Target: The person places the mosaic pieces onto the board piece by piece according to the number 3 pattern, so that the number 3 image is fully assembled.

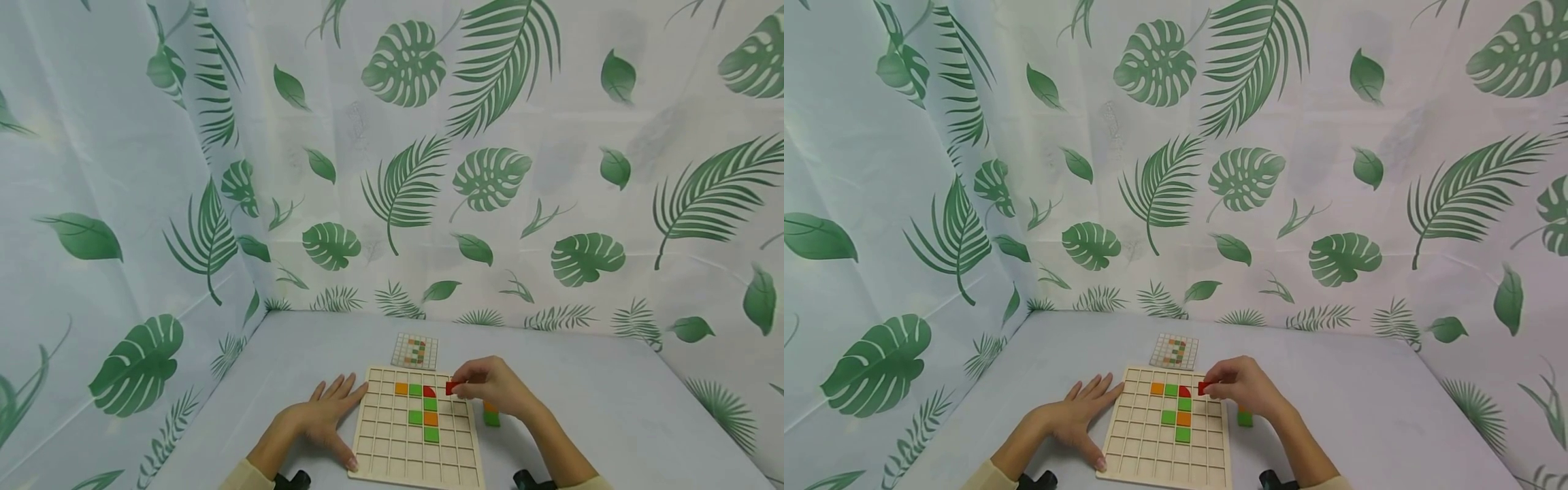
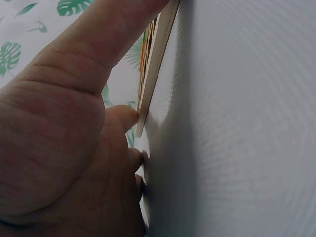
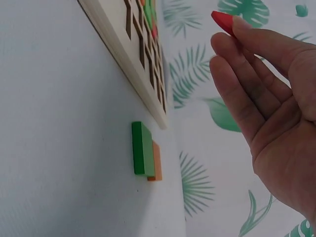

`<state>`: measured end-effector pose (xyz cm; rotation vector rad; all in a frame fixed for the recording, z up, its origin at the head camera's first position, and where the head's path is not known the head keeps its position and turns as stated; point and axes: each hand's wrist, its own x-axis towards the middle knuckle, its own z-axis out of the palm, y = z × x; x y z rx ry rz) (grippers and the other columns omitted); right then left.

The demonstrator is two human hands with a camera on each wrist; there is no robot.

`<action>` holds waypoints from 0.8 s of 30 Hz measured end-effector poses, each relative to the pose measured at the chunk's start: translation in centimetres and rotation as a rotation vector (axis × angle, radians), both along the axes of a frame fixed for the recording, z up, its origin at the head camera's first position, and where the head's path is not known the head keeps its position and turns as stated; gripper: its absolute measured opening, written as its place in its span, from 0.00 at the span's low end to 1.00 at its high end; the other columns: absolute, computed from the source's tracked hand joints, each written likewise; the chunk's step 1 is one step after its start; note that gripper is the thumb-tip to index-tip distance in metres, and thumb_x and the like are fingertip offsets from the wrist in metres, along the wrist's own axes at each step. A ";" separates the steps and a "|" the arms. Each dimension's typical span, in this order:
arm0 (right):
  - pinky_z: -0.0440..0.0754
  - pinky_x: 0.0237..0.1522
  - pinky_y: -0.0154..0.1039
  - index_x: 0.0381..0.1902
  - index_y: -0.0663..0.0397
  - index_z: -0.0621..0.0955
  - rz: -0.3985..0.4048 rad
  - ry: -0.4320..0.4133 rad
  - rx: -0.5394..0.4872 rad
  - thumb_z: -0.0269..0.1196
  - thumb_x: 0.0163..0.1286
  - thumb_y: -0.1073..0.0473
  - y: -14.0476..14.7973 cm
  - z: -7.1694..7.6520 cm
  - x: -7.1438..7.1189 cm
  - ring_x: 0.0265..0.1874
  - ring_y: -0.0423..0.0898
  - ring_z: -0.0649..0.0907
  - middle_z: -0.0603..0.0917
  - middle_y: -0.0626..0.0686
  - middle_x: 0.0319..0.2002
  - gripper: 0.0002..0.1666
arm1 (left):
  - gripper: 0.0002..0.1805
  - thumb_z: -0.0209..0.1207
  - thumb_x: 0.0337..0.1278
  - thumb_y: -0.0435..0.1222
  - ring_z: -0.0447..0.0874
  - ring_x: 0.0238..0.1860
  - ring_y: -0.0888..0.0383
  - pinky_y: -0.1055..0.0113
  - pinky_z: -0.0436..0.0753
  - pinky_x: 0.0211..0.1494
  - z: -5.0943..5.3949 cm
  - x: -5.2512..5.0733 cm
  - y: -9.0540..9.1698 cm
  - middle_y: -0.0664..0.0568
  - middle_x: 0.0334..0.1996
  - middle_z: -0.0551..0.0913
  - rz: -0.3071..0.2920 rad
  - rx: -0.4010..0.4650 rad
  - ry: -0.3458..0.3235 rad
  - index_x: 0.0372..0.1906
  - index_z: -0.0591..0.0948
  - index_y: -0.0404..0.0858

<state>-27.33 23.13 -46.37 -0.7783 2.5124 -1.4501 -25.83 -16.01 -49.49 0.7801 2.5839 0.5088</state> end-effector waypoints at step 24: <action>0.77 0.20 0.30 0.36 0.47 0.91 0.102 -0.009 0.084 0.73 0.66 0.62 -4.0 -0.6 1.2 0.16 0.35 0.75 0.90 0.48 0.33 0.03 | 0.76 0.78 0.33 0.68 0.33 0.86 0.38 0.33 0.36 0.82 0.0 0.0 0.0 0.41 0.86 0.39 0.011 0.003 -0.011 0.86 0.47 0.53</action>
